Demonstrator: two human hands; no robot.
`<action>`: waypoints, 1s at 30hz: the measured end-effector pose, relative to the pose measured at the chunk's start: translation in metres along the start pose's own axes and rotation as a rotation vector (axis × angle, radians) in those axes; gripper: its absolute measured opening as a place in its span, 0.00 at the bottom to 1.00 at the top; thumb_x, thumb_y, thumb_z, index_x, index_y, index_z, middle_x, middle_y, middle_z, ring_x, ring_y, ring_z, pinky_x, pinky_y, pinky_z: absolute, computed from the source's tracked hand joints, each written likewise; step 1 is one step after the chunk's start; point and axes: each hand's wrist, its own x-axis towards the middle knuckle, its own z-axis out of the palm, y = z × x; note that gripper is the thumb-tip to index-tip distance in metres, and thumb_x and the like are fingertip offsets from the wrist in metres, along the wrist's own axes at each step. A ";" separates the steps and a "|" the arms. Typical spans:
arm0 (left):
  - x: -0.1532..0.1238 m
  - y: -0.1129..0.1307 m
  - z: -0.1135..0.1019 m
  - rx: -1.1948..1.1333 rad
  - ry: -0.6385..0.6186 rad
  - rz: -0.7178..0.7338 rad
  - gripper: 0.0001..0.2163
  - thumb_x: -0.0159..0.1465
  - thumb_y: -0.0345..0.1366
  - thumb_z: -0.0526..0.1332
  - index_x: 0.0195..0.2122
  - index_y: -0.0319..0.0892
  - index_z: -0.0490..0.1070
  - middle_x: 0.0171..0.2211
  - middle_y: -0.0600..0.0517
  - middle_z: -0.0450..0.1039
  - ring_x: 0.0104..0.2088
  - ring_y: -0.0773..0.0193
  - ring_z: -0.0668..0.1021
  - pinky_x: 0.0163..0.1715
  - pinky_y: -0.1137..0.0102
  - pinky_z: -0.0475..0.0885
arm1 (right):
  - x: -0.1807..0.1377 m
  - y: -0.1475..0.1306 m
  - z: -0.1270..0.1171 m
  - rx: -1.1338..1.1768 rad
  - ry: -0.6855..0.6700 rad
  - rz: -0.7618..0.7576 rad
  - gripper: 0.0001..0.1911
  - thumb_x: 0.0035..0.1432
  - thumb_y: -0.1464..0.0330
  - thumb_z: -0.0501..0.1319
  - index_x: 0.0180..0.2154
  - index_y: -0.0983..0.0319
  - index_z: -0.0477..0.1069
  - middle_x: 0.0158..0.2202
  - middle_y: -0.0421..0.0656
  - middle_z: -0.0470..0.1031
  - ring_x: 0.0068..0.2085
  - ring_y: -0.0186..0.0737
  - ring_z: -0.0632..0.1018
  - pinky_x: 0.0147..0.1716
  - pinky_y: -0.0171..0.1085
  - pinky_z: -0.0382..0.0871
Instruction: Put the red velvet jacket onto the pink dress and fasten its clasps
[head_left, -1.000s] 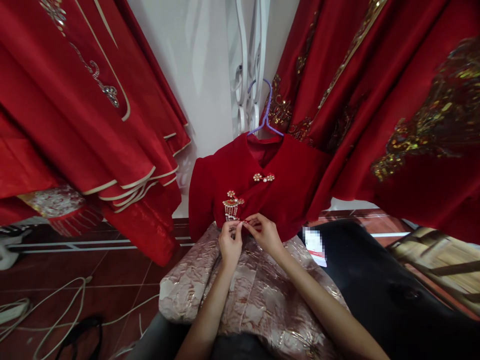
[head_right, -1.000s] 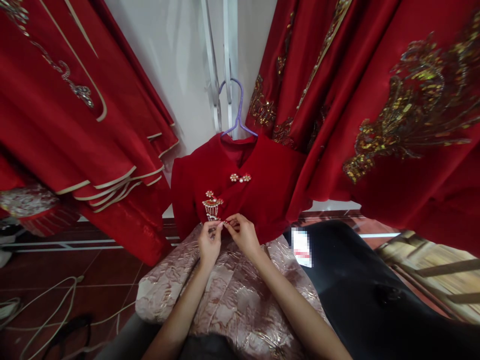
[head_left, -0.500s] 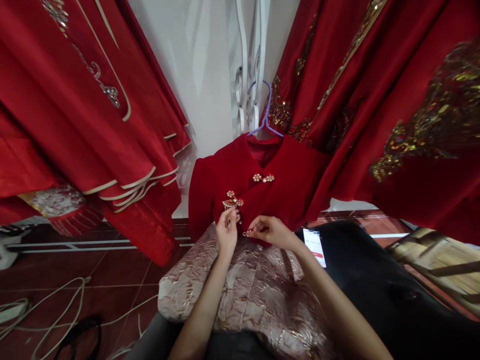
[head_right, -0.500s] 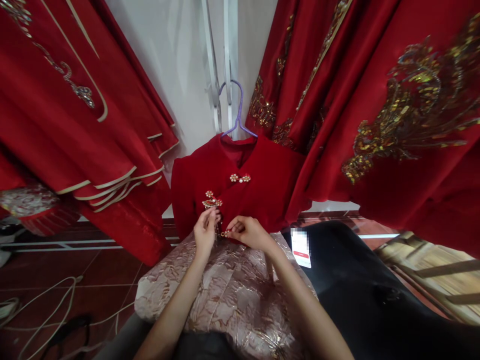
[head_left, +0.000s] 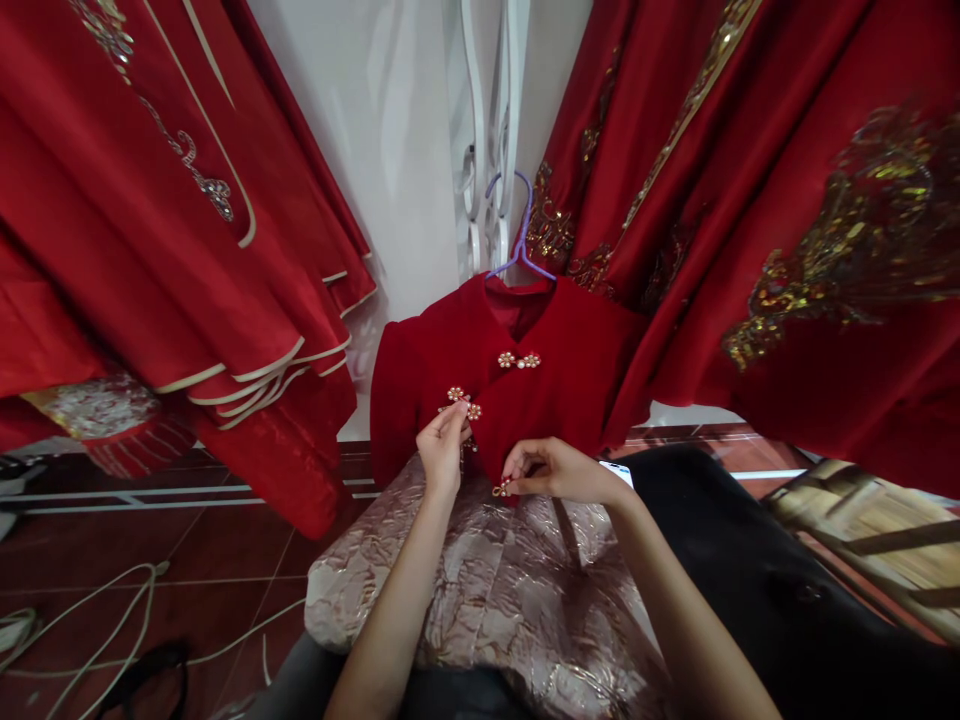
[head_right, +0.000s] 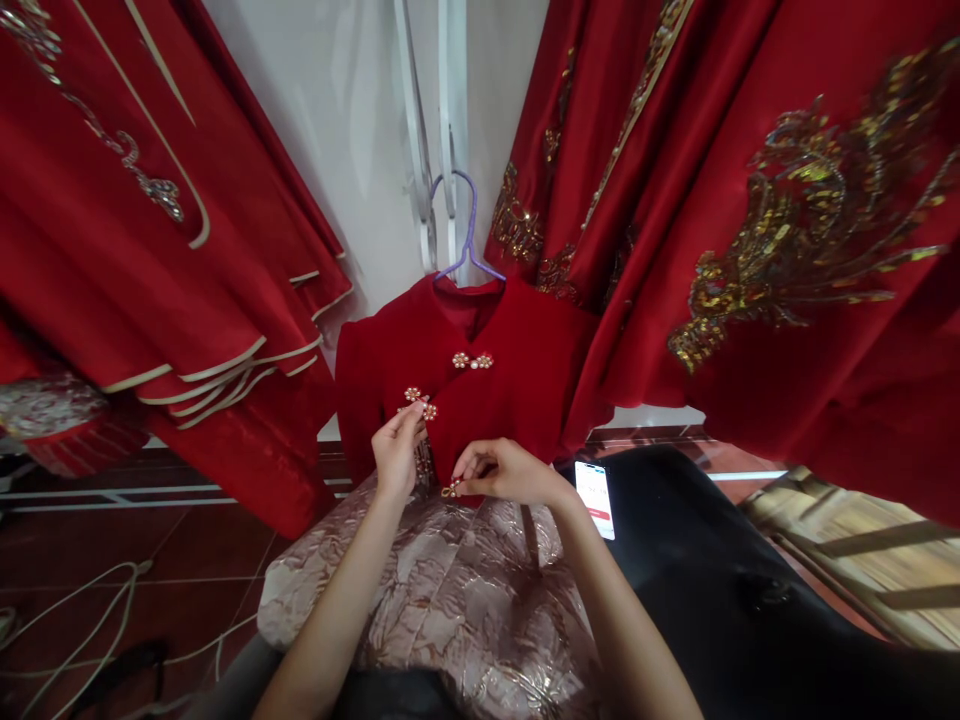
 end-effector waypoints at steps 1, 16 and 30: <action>0.001 0.000 0.001 0.015 0.005 0.020 0.18 0.51 0.44 0.70 0.39 0.37 0.79 0.39 0.44 0.80 0.37 0.62 0.81 0.36 0.70 0.74 | 0.000 0.000 0.000 -0.001 -0.002 0.002 0.11 0.52 0.62 0.67 0.36 0.61 0.73 0.33 0.41 0.78 0.35 0.34 0.78 0.38 0.36 0.72; -0.001 0.055 0.042 0.790 -0.453 0.818 0.14 0.68 0.42 0.55 0.50 0.47 0.73 0.44 0.48 0.73 0.43 0.64 0.74 0.35 0.73 0.73 | -0.023 -0.022 -0.020 -0.079 -0.192 0.158 0.13 0.49 0.63 0.69 0.35 0.64 0.74 0.32 0.41 0.76 0.33 0.33 0.75 0.35 0.34 0.69; 0.031 0.105 0.072 1.402 -0.729 1.475 0.09 0.68 0.35 0.53 0.40 0.42 0.72 0.39 0.50 0.74 0.45 0.58 0.72 0.62 0.44 0.53 | -0.045 -0.048 -0.027 -0.248 -0.105 0.171 0.12 0.55 0.67 0.65 0.42 0.63 0.76 0.36 0.43 0.80 0.37 0.35 0.79 0.38 0.33 0.71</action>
